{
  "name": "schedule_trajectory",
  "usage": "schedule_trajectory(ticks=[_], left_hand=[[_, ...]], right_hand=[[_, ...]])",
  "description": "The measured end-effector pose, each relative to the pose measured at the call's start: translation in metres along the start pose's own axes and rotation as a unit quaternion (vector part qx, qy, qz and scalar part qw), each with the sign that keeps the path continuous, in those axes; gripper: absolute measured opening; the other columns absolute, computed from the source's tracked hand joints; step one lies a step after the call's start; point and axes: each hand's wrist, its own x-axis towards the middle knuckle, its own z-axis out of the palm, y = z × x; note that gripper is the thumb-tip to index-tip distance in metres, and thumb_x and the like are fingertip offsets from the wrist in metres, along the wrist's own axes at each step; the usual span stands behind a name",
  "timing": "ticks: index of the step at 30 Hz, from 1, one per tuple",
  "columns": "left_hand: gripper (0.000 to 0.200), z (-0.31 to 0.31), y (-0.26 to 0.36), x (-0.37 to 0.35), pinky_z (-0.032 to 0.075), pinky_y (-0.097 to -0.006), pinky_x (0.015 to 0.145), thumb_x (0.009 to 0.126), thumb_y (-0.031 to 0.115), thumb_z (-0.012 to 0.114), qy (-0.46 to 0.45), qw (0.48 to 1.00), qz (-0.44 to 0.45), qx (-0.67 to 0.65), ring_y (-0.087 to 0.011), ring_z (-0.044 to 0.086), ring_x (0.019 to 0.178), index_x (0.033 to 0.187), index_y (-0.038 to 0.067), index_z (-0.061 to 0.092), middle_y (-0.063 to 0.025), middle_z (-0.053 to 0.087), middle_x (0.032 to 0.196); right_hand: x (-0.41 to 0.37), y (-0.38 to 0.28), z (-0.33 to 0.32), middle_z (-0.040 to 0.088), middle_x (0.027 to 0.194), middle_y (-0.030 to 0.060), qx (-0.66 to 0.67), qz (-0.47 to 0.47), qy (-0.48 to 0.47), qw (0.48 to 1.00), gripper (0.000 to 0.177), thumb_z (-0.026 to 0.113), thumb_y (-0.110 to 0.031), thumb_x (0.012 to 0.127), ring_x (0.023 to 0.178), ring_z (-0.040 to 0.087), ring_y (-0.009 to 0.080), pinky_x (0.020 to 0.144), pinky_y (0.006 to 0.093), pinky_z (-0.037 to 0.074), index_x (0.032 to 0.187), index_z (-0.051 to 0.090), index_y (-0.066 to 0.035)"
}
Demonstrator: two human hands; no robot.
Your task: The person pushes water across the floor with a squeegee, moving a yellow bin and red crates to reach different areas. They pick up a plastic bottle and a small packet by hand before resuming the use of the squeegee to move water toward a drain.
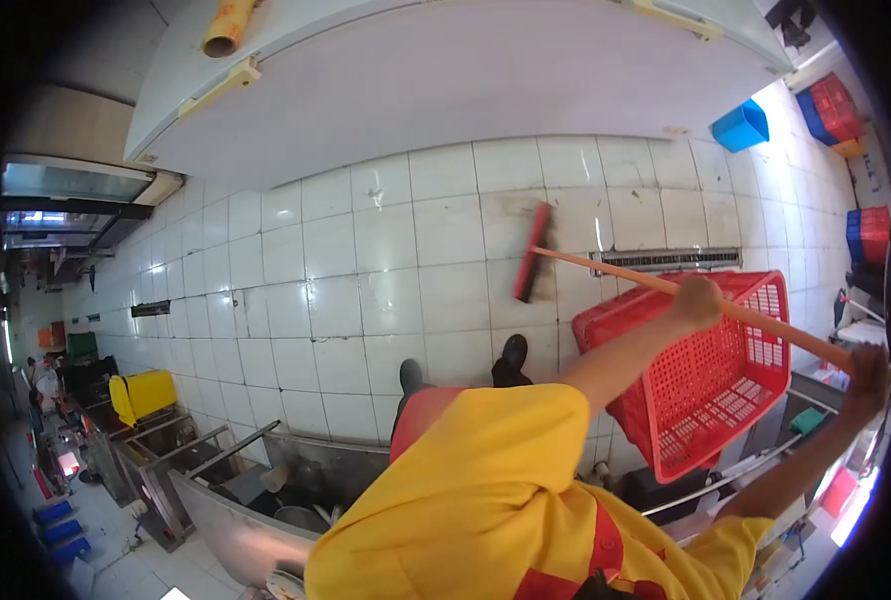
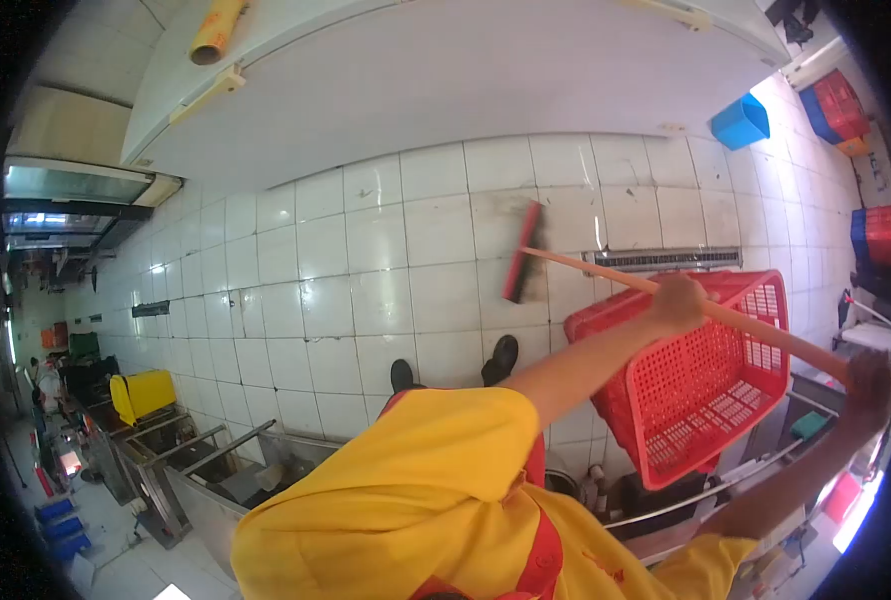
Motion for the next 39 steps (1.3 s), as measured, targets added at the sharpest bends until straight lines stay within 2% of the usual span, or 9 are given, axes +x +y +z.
schedule_trajectory(ticks=[7, 14, 17, 21, 23, 25, 28, 33, 39], left_hand=[[0.008, 0.068, 0.011, 0.008, 0.047, -0.0398, 0.052, 0.050, 0.016, 0.065, -0.051, 0.996, 0.073, 0.032, -0.0275, 0.060, 0.057, 0.052, 0.010, 0.060, -0.0130, 0.058, 0.056], [0.014, -0.137, -0.002, -0.072, 0.048, -0.0401, 0.057, 0.058, 0.019, 0.060, -0.035, 0.997, 0.031, 0.057, -0.0317, 0.059, 0.062, 0.054, 0.007, 0.061, -0.0151, 0.059, 0.059], [0.023, -0.237, -0.044, -0.112, 0.047, -0.0413, 0.059, 0.063, 0.026, 0.058, -0.061, 0.988, -0.060, 0.133, -0.0340, 0.058, 0.061, 0.054, 0.005, 0.060, -0.0172, 0.058, 0.060], [0.021, -0.365, -0.106, -0.184, 0.046, -0.0423, 0.057, 0.061, 0.021, 0.059, -0.016, 0.970, -0.139, 0.199, -0.0351, 0.058, 0.058, 0.053, 0.003, 0.059, -0.0188, 0.057, 0.057], [0.017, -0.433, -0.139, -0.224, 0.046, -0.0432, 0.058, 0.061, 0.020, 0.059, -0.016, 0.964, -0.151, 0.217, -0.0344, 0.057, 0.058, 0.054, 0.005, 0.060, -0.0180, 0.056, 0.056], [0.016, -0.491, -0.200, -0.265, 0.044, -0.0449, 0.057, 0.059, 0.019, 0.058, 0.013, 0.956, -0.184, 0.226, -0.0346, 0.055, 0.058, 0.052, 0.005, 0.058, -0.0170, 0.054, 0.055], [0.015, -0.585, -0.275, -0.333, 0.043, -0.0450, 0.058, 0.058, 0.017, 0.058, 0.032, 0.945, -0.199, 0.256, -0.0357, 0.054, 0.059, 0.051, 0.004, 0.055, -0.0185, 0.054, 0.056], [0.009, -0.704, -0.406, -0.431, 0.044, -0.0421, 0.071, 0.065, 0.015, 0.059, 0.070, 0.889, -0.275, 0.360, -0.0319, 0.055, 0.080, 0.069, 0.007, 0.058, -0.0131, 0.058, 0.079], [0.013, -0.735, -0.448, -0.419, 0.046, -0.0395, 0.075, 0.071, 0.016, 0.060, 0.156, 0.789, -0.405, 0.435, -0.0308, 0.055, 0.084, 0.074, 0.003, 0.060, -0.0141, 0.059, 0.080]], right_hand=[[-0.033, -0.036, 0.086, 0.046, 0.058, 0.0069, 0.025, -0.115, 0.163, 0.980, 0.034, 0.048, -0.032, 0.084, 0.052, 0.043, 0.0164, 0.052, 0.0347, 0.035, 0.071, 0.051, 0.000], [-0.042, -0.042, 0.223, 0.051, 0.056, 0.0106, 0.274, -0.110, 0.048, 0.954, 0.043, 0.051, -0.039, 0.081, 0.047, 0.046, 0.0185, 0.046, 0.0376, 0.036, 0.070, 0.053, 0.003], [-0.037, -0.013, 0.304, 0.054, 0.060, 0.0075, 0.348, -0.100, -0.147, 0.920, 0.033, 0.049, -0.033, 0.084, 0.047, 0.044, 0.0171, 0.041, 0.0354, 0.032, 0.072, 0.055, -0.002], [-0.026, 0.085, 0.374, 0.045, 0.083, 0.0085, 0.272, -0.021, -0.144, 0.951, 0.033, 0.034, -0.012, 0.090, 0.068, 0.041, 0.0154, 0.066, 0.0268, 0.038, 0.115, 0.043, 0.008], [-0.071, 0.051, 0.508, 0.031, 0.065, 0.0022, 0.271, 0.061, -0.022, 0.960, 0.021, 0.033, -0.015, 0.091, 0.062, 0.033, 0.0135, 0.060, 0.0272, 0.033, 0.076, 0.042, -0.004], [-0.075, 0.080, 0.574, 0.040, 0.069, 0.0037, 0.344, 0.030, -0.317, 0.883, 0.023, 0.035, -0.021, 0.091, 0.065, 0.038, 0.0138, 0.063, 0.0293, 0.036, 0.086, 0.047, -0.002], [-0.130, 0.086, 0.720, 0.041, 0.064, 0.0037, 0.287, 0.100, -0.181, 0.935, 0.015, 0.048, -0.018, 0.079, 0.059, 0.041, 0.0161, 0.054, 0.0297, 0.034, 0.070, 0.045, -0.006], [-0.190, 0.138, 0.885, 0.034, 0.052, 0.0027, 0.299, 0.212, -0.232, 0.901, 0.036, 0.048, -0.016, 0.081, 0.054, 0.036, 0.0174, 0.058, 0.0334, 0.034, 0.049, 0.034, -0.007], [-0.221, 0.204, 0.960, 0.040, 0.051, 0.0047, 0.302, 0.266, -0.192, 0.895, 0.038, 0.052, -0.007, 0.081, 0.056, 0.040, 0.0163, 0.075, 0.0348, 0.040, 0.045, 0.040, -0.003]])
